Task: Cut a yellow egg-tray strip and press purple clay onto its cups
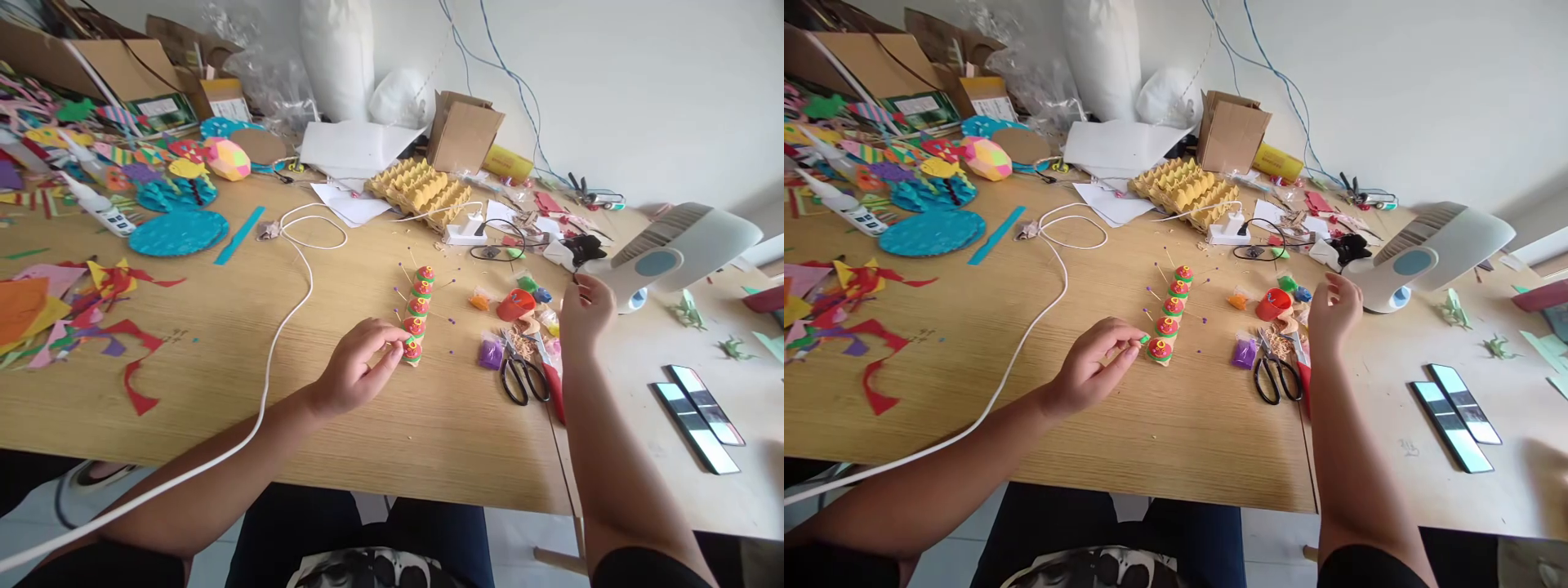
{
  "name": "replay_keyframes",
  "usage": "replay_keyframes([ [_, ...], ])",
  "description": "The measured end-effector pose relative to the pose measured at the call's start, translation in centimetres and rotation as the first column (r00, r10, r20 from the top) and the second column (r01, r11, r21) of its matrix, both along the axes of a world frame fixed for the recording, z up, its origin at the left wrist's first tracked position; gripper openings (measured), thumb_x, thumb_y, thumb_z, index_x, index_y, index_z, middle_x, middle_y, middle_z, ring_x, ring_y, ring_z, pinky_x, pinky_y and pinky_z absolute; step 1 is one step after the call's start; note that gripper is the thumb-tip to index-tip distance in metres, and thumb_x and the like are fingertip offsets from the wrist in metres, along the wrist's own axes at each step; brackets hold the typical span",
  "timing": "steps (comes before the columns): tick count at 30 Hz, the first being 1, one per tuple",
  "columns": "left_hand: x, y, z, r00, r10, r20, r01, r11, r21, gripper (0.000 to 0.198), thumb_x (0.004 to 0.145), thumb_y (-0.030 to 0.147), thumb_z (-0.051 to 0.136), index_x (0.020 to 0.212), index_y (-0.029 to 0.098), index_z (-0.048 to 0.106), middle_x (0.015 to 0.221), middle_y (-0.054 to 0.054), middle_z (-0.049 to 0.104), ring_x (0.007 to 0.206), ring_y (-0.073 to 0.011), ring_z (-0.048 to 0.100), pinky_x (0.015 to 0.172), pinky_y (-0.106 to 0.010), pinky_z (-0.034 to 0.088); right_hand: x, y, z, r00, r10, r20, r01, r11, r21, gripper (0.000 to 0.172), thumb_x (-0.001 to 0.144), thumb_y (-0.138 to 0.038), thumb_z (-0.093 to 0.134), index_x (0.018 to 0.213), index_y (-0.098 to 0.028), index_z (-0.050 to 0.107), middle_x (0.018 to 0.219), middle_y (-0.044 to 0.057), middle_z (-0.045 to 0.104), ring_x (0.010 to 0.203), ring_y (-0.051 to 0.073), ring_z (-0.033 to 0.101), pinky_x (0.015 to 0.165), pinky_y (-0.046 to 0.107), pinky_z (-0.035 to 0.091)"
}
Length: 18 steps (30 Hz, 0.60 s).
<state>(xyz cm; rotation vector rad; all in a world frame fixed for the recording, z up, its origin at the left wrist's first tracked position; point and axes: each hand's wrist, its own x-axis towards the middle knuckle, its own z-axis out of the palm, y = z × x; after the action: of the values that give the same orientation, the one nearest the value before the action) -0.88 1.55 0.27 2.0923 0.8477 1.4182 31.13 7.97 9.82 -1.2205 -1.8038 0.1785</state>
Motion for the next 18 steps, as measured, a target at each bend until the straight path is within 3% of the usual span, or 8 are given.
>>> replay_keyframes([
  [4,-0.1,-0.3,0.1,0.996,-0.087,0.021,0.088,0.993,-0.075,0.028,0.094,0.012,0.056,0.118,0.021,0.066,0.105,-0.008,0.068,0.098,-0.0192,0.062,0.086,-0.035,0.052,-4.6,-5.4,-2.5,0.992,-0.011,0.122,0.002,0.997,0.072,0.028,0.087,-0.030,0.072,0.115,-0.029,0.072,0.104,0.007,0.072,0.099,0.027,0.069,0.082,0.044,0.060],
  [8,-0.2,-0.7,0.3,0.975,-0.209,0.070,0.218,0.958,-0.185,0.034,0.097,0.014,0.052,0.127,0.024,0.066,0.117,-0.010,0.065,0.106,-0.0205,0.062,0.087,-0.035,0.053,-10.5,-10.0,-5.3,0.977,0.095,0.189,-0.123,0.982,0.143,0.033,0.087,-0.026,0.075,0.120,-0.026,0.068,0.104,0.007,0.074,0.093,0.022,0.071,0.081,0.039,0.059],
  [12,-0.2,-0.7,0.3,0.959,-0.266,0.101,0.282,0.937,-0.206,0.036,0.097,0.015,0.052,0.129,0.027,0.066,0.117,-0.009,0.065,0.106,-0.0208,0.063,0.089,-0.036,0.055,-12.7,-10.1,-6.5,0.986,0.124,0.113,-0.136,0.985,0.102,0.023,0.090,-0.023,0.072,0.113,-0.025,0.070,0.096,0.006,0.076,0.084,0.020,0.072,0.077,0.035,0.059],
  [18,0.2,-0.5,0.1,0.972,-0.234,0.024,0.235,0.964,-0.126,0.038,0.095,0.014,0.053,0.129,0.025,0.067,0.119,-0.011,0.068,0.110,-0.0224,0.065,0.095,-0.038,0.055,-11.6,-8.7,-7.7,0.992,0.125,0.010,-0.126,0.992,0.012,0.016,0.091,-0.022,0.068,0.105,-0.026,0.074,0.089,0.006,0.077,0.077,0.020,0.071,0.071,0.035,0.058],
])
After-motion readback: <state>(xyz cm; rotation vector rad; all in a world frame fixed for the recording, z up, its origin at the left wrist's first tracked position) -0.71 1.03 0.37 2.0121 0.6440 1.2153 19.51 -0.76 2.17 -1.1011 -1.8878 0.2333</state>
